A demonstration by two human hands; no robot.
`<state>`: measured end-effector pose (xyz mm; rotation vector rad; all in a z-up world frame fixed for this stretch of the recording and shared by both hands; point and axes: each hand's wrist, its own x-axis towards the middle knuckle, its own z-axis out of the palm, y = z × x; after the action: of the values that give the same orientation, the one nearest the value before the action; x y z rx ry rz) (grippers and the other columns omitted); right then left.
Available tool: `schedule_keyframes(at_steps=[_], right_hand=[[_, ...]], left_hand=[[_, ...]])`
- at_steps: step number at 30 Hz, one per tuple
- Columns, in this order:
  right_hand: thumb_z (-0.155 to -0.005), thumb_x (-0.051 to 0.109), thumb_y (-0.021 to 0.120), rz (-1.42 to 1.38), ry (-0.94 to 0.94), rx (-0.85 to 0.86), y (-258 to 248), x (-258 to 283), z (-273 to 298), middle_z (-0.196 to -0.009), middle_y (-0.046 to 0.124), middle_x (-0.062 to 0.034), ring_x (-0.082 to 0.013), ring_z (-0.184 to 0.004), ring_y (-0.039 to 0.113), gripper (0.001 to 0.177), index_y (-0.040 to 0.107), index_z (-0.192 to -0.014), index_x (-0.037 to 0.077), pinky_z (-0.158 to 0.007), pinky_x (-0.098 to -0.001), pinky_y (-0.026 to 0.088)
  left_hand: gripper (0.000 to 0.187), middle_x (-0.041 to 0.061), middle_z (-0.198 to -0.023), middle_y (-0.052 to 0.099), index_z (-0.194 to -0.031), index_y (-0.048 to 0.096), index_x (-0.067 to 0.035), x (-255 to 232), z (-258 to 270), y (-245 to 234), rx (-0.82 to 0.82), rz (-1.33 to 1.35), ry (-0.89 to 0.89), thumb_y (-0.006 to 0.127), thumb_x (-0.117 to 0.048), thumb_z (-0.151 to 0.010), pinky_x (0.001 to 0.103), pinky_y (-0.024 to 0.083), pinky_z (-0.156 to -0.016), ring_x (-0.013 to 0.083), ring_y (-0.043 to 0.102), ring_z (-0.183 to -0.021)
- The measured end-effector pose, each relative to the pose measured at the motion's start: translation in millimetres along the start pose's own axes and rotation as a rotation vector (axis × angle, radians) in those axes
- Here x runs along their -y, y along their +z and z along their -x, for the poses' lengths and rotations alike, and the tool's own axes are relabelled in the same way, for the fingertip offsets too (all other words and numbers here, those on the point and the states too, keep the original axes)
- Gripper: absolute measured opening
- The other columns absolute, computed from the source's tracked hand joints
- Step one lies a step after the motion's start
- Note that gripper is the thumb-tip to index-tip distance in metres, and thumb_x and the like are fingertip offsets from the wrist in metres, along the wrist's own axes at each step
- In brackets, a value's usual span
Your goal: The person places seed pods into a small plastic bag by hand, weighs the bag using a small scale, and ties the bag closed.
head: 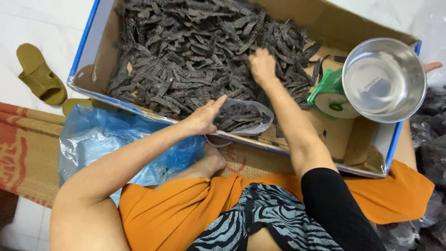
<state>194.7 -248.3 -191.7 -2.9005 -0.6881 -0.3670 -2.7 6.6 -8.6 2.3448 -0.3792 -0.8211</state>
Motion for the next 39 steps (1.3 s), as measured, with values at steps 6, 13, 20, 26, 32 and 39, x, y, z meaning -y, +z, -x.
schedule_keyframes(at_steps=[6, 13, 20, 26, 32, 39], right_hand=[[-0.101, 0.015, 0.063, -0.434, 0.335, 0.237, -64, -29, 40, -0.104, 0.067, -0.0303, -0.0523, -0.102, 0.061, 0.022, 0.054, -0.114, 0.000, -0.085, -0.0581, 0.049], [-0.081, 0.045, 0.086, -0.366, 0.441, 0.668, -65, -7, 76, -0.112, 0.068, -0.0265, -0.0438, -0.109, 0.065, 0.057, 0.068, -0.111, 0.000, -0.093, -0.0500, 0.051], [-0.086, 0.030, 0.083, -0.496, 0.533, 0.578, -88, -31, 69, -0.105, 0.074, -0.0161, -0.0292, -0.100, 0.070, 0.039, 0.072, -0.113, 0.003, -0.092, -0.0447, 0.052], [-0.092, 0.015, 0.075, -0.776, 0.586, 0.341, -130, -40, 69, -0.097, 0.074, -0.0119, -0.0198, -0.076, 0.070, 0.031, 0.065, -0.118, 0.001, -0.068, -0.0375, 0.057], [-0.097, 0.014, 0.072, -1.221, 0.428, 0.277, -187, 0, 72, -0.096, 0.072, -0.0066, -0.0143, -0.082, 0.068, 0.021, 0.067, -0.114, 0.002, -0.072, -0.0302, 0.058], [-0.095, 0.017, 0.069, -0.938, 0.081, 0.617, -178, 100, 99, -0.097, 0.075, -0.0107, -0.0279, -0.090, 0.071, 0.015, 0.061, -0.104, 0.006, -0.080, -0.0440, 0.057]], left_hand=[[0.119, 0.027, -0.136, 0.049, -0.161, 0.016, -0.012, 15, 0, 4, -0.033, 0.008, 0.065, 0.083, -0.002, -0.064, 0.043, 0.049, -0.101, 0.0439, 0.057, -0.121], [0.118, 0.024, -0.135, 0.051, -0.162, 0.016, -0.012, 5, -1, 2, -0.018, -0.005, 0.041, 0.083, -0.003, -0.064, 0.043, 0.050, -0.100, 0.0420, 0.059, -0.118], [0.119, 0.024, -0.137, 0.049, -0.161, 0.016, -0.012, 4, -1, 1, -0.005, 0.023, 0.033, 0.084, -0.002, -0.064, 0.043, 0.049, -0.102, 0.0410, 0.057, -0.120], [0.118, 0.021, -0.131, 0.053, -0.162, 0.018, -0.012, 4, -4, 2, -0.014, 0.035, 0.033, 0.082, -0.002, -0.064, 0.042, 0.050, -0.100, 0.0382, 0.059, -0.117], [0.118, 0.021, -0.130, 0.054, -0.162, 0.020, -0.012, 12, -12, 5, -0.037, 0.054, 0.042, 0.084, -0.005, -0.063, 0.041, 0.050, -0.100, 0.0383, 0.059, -0.118], [0.119, 0.024, -0.132, 0.053, -0.160, 0.022, -0.009, 16, -15, 6, -0.069, 0.058, 0.073, 0.085, -0.005, -0.060, 0.041, 0.049, -0.101, 0.0408, 0.057, -0.121]])
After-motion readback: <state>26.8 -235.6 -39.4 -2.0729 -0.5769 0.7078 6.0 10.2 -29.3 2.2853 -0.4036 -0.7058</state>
